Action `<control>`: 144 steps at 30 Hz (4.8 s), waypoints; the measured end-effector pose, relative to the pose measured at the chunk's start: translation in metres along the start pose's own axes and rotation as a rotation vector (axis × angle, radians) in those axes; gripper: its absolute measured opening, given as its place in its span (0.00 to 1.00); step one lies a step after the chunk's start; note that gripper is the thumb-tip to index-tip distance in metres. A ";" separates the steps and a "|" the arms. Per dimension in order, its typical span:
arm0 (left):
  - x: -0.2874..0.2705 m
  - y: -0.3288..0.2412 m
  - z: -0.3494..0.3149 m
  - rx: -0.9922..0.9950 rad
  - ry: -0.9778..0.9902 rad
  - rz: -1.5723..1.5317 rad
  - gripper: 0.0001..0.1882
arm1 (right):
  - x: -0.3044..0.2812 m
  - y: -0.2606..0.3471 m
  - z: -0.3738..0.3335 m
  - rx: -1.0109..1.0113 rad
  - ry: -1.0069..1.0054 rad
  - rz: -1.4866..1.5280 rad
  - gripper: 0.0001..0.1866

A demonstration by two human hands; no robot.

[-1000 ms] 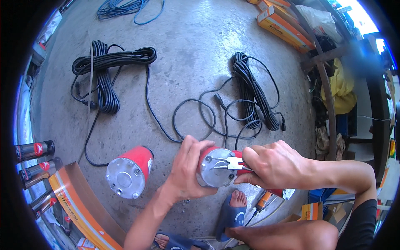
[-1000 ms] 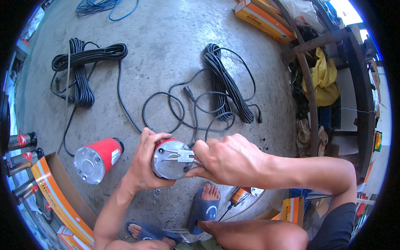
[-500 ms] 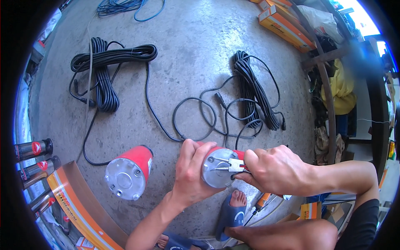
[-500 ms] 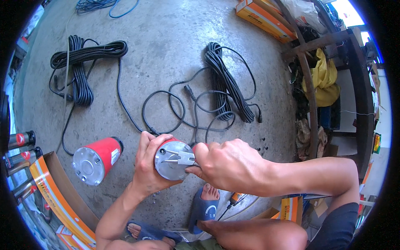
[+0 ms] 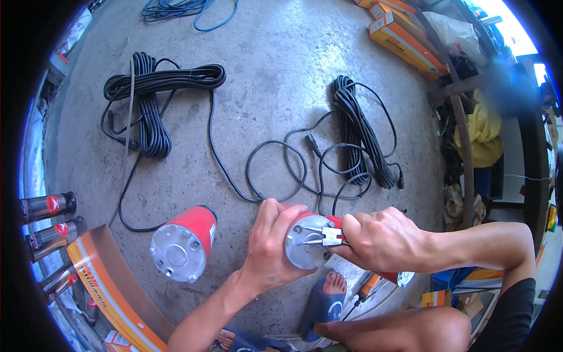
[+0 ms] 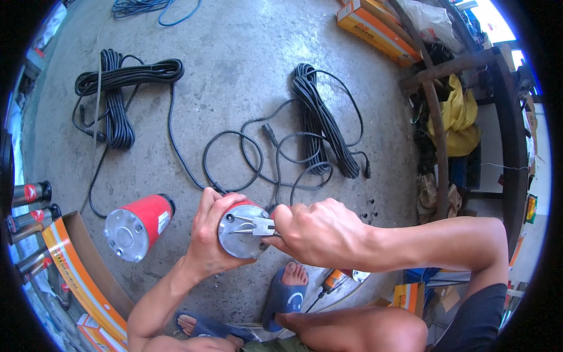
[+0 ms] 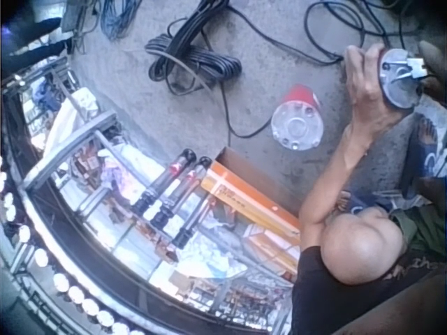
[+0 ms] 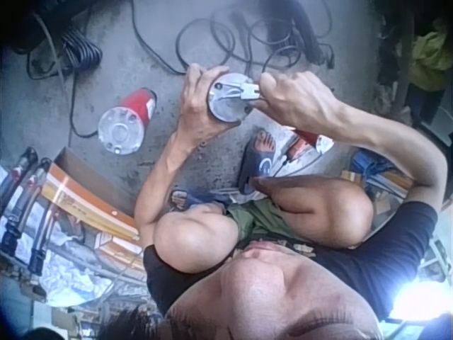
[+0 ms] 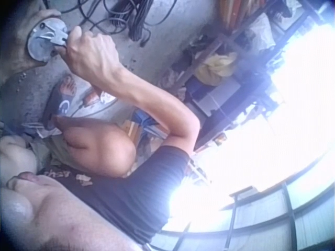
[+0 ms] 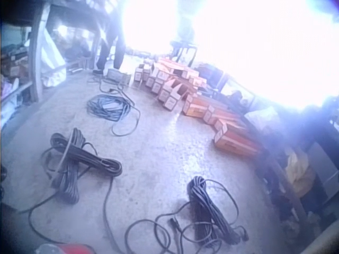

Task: The person assembles multiple red water pumps on the floor using pliers and small screws, handling the pump casings and internal components one by one.

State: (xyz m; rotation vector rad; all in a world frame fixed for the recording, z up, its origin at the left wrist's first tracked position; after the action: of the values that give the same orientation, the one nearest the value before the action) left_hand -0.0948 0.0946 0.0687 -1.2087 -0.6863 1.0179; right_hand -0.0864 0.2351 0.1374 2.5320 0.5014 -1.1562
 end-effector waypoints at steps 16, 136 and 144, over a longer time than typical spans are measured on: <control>-0.001 0.000 0.014 0.064 0.203 -0.037 0.44 | 0.000 -0.009 0.003 -0.163 -0.006 0.259 0.26; 0.006 0.007 0.032 -0.024 0.545 -0.112 0.48 | -0.021 -0.025 0.016 -0.259 0.130 0.072 0.27; 0.005 0.011 0.019 -0.039 0.445 -0.071 0.50 | -0.019 -0.026 0.001 -0.225 0.006 0.006 0.25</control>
State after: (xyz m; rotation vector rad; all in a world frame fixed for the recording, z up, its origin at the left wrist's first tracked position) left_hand -0.1120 0.1070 0.0624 -1.3765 -0.3954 0.6457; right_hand -0.1099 0.2541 0.1479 2.3439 0.5890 -1.0278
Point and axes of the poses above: each hand's wrist, its own z-axis towards the middle knuckle, its own x-axis out of the palm, y = z × x, the point moved 8 cm from there along z, towards the middle knuckle, and after that the axes turned 10 degrees about -z, right-handed, at the moved point
